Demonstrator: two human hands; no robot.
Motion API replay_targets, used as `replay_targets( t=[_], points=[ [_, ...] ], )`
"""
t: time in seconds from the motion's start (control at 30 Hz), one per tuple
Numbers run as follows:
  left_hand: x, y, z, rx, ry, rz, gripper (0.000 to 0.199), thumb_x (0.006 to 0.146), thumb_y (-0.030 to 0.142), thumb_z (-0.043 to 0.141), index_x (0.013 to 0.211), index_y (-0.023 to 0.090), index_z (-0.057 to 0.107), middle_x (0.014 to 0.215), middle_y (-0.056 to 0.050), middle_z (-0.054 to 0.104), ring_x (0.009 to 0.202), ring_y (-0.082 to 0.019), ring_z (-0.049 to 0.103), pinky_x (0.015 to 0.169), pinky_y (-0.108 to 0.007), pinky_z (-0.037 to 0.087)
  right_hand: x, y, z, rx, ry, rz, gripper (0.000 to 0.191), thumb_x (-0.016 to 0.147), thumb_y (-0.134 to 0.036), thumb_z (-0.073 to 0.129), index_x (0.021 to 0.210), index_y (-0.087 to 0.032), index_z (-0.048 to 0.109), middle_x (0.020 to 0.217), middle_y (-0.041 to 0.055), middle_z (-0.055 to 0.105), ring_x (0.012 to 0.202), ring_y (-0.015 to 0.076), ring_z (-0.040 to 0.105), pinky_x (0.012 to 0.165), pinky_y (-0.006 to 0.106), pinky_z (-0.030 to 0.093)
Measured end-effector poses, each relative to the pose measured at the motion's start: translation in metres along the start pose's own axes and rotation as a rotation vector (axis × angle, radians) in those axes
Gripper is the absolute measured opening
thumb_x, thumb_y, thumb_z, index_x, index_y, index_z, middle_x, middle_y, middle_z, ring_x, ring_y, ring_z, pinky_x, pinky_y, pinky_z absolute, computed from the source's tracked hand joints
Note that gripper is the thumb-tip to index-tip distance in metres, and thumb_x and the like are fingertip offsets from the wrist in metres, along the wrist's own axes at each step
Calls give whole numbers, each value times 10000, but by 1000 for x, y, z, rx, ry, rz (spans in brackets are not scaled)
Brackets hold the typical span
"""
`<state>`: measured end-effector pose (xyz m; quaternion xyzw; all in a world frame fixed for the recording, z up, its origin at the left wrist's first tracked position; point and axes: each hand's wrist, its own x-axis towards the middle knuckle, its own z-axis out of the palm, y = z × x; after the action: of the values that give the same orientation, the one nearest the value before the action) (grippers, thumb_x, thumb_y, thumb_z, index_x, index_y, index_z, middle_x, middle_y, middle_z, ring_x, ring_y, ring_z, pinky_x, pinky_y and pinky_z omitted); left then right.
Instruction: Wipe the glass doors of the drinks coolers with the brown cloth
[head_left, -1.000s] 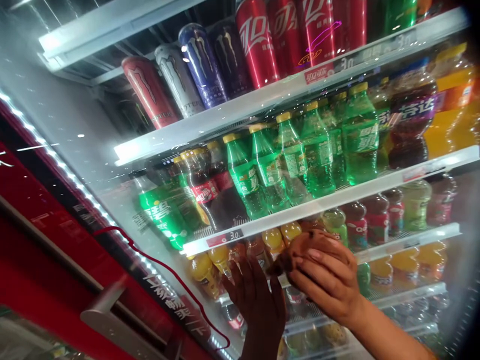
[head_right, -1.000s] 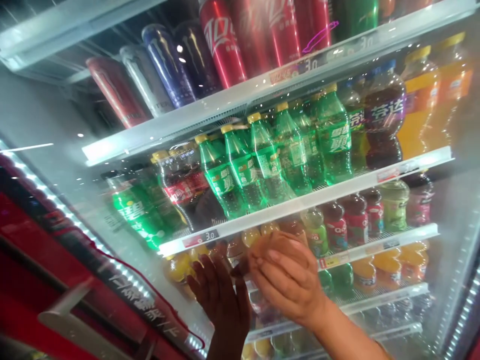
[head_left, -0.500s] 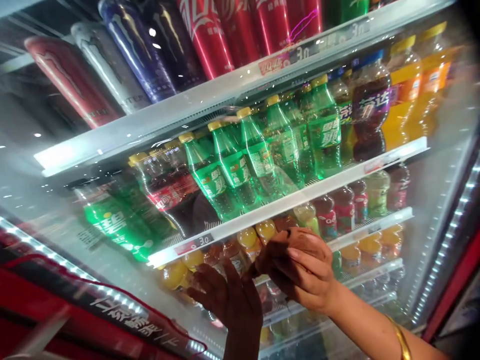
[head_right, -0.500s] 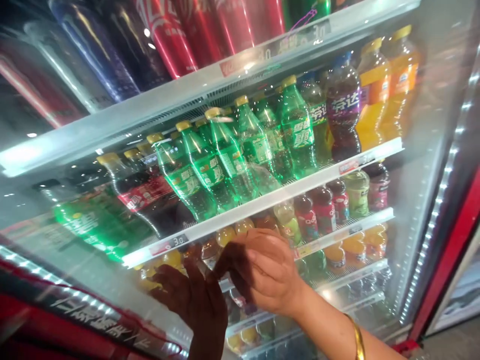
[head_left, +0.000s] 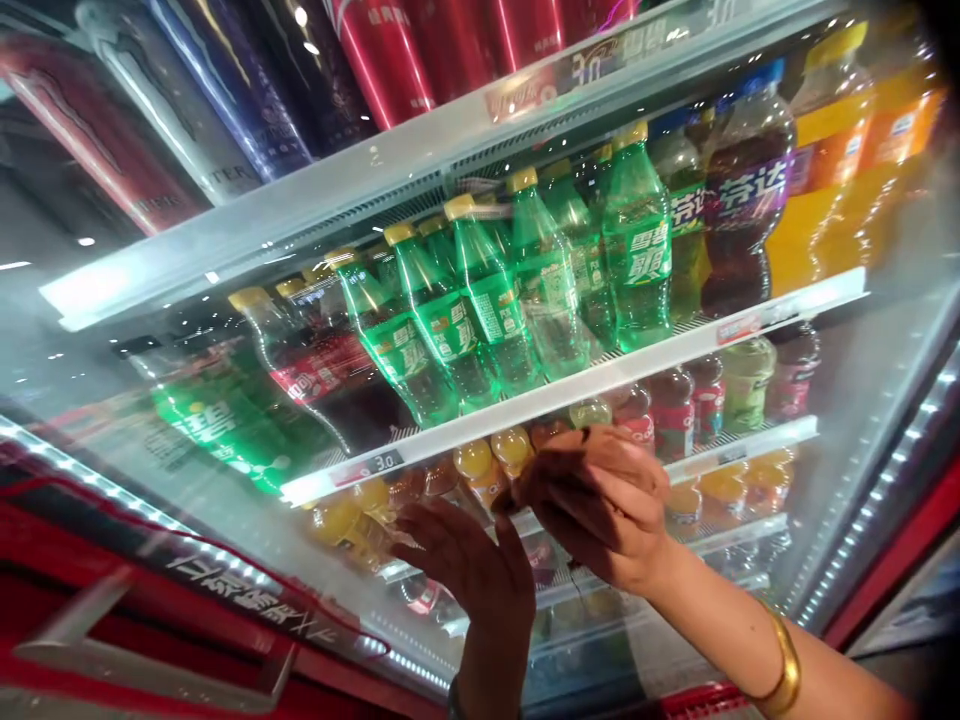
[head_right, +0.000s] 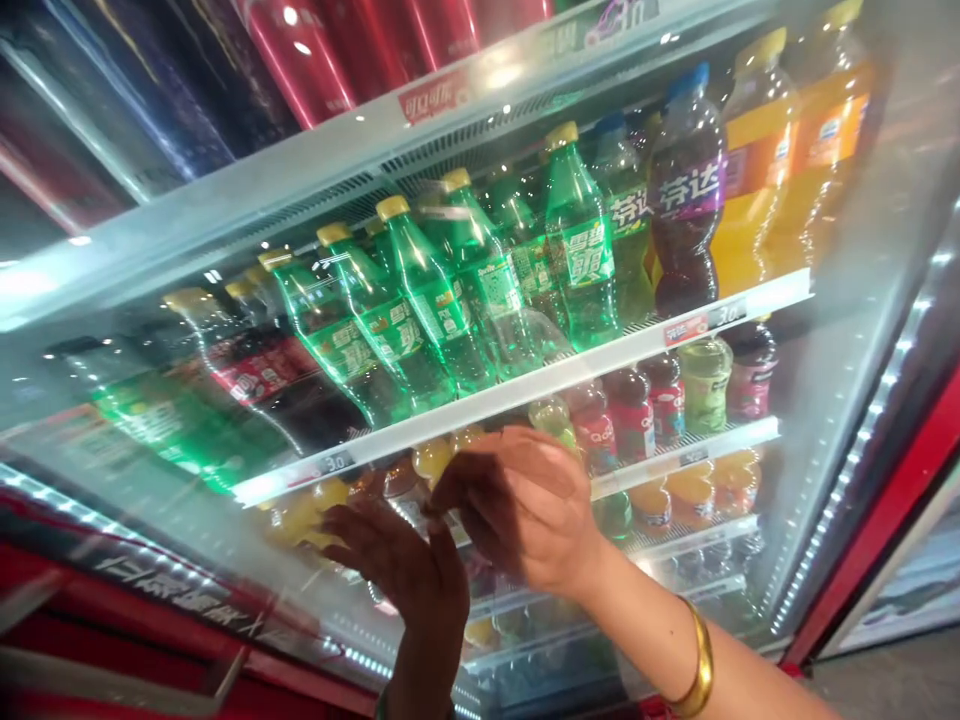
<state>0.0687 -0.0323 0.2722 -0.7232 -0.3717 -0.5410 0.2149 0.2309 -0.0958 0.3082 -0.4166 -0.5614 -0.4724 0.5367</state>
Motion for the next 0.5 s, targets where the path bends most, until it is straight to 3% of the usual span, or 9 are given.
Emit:
replay_targets(
  t=[0.1,0.23,0.37,0.43,0.5],
  points=[
    [-1,10,3,3,8,-13,846,1026,223,481,1688,97,-30,1773,-172,-102,1651,-358,-99,1314,-657,-67,-26,24,-28,-8,-38,-164,217,826,-75,794,871,-274,719,959,-62,730,975,113,671,1158,442,515],
    [3,17,5,-31,1,-85,844,1031,225,463,1687,150,-63,1772,-127,-153,1642,-375,-141,1283,-705,-119,-26,72,-62,-108,-12,-112,295,754,-130,892,946,-303,751,1015,-28,736,1095,187,663,1077,470,573],
    [5,48,11,-33,-34,-45,828,1042,214,438,1684,162,-82,1766,-119,-166,1637,-346,-168,1277,-697,-135,7,83,-56,-180,109,53,322,764,-212,896,1027,-320,744,1059,20,706,1190,282,633,1067,529,541],
    [2,73,17,-34,-77,54,824,1039,220,459,1691,150,-40,1769,-146,-100,1645,-348,-114,1289,-690,-107,19,74,-45,-119,128,97,306,801,-213,859,1049,-321,717,1062,16,695,1114,254,662,1032,508,551],
    [0,96,24,-41,-104,69,833,1034,230,480,1693,121,-17,1761,-189,-39,1646,-364,-59,1299,-691,-77,20,65,-40,23,102,104,294,822,-199,835,1048,-313,687,1043,-8,694,981,189,686,968,447,583]
  ],
)
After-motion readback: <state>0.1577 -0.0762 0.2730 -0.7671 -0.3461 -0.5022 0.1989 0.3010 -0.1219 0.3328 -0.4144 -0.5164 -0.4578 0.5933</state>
